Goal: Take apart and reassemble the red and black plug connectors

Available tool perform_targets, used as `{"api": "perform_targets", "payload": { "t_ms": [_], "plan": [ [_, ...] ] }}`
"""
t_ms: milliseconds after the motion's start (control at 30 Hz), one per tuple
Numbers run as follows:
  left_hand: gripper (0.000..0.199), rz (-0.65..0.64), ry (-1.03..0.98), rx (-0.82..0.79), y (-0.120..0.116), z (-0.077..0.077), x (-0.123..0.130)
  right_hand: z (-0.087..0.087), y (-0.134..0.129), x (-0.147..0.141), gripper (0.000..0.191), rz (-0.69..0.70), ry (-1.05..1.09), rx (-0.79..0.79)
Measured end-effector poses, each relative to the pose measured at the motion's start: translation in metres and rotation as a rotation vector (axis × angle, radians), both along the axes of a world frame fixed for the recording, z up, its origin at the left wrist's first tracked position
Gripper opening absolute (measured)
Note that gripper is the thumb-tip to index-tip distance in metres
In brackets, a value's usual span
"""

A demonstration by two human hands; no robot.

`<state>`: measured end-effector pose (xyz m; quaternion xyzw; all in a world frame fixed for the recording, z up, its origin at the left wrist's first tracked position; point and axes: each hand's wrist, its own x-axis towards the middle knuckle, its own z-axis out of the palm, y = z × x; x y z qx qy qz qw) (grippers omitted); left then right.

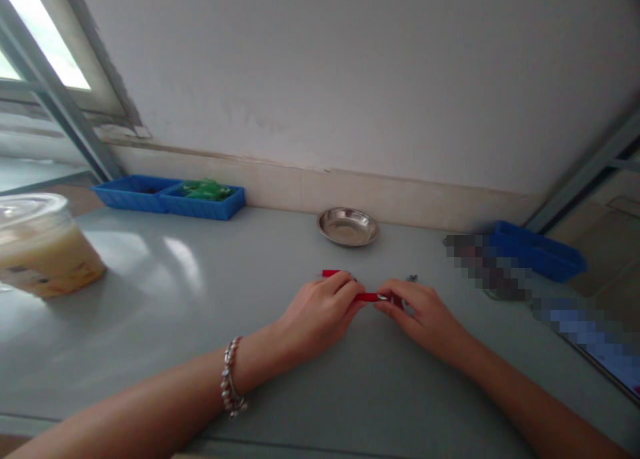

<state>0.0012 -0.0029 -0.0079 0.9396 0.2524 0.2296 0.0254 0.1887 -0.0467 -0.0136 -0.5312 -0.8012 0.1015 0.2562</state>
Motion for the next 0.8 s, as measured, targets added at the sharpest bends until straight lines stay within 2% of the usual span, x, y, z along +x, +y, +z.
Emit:
{"api": "perform_targets", "payload": {
  "t_ms": [133, 267, 333, 467, 533, 667, 800],
  "plan": [
    [0.022, -0.005, 0.012, 0.001, -0.001, -0.001, 0.001, 0.000, 0.000, -0.002, 0.030, 0.032, -0.037, 0.019],
    [0.021, -0.007, -0.018, -0.015, 0.005, -0.001, 0.000, -0.001, 0.003, 0.003, 0.025, 0.032, 0.004, 0.052],
    [0.018, 0.035, -0.072, -0.018, 0.015, 0.000, -0.003, -0.003, 0.007, 0.012, 0.021, -0.043, 0.033, 0.101],
    [0.020, 0.249, -0.119, -0.027, 0.042, 0.001, -0.011, -0.011, 0.018, 0.038, 0.027, -0.311, 0.001, 0.140],
    [0.023, 0.301, -0.106, -0.050, 0.052, -0.001, -0.015, -0.018, 0.023, 0.049, 0.029, -0.367, -0.033, 0.128],
    [0.020, 0.289, -0.037, -0.142, 0.059, -0.008, -0.017, -0.029, 0.029, 0.057, 0.027, -0.377, -0.078, 0.077],
    [0.021, 0.265, 0.032, -0.170, 0.059, -0.011, -0.016, -0.031, 0.030, 0.057, 0.020, -0.327, -0.086, 0.008]
  ]
}}
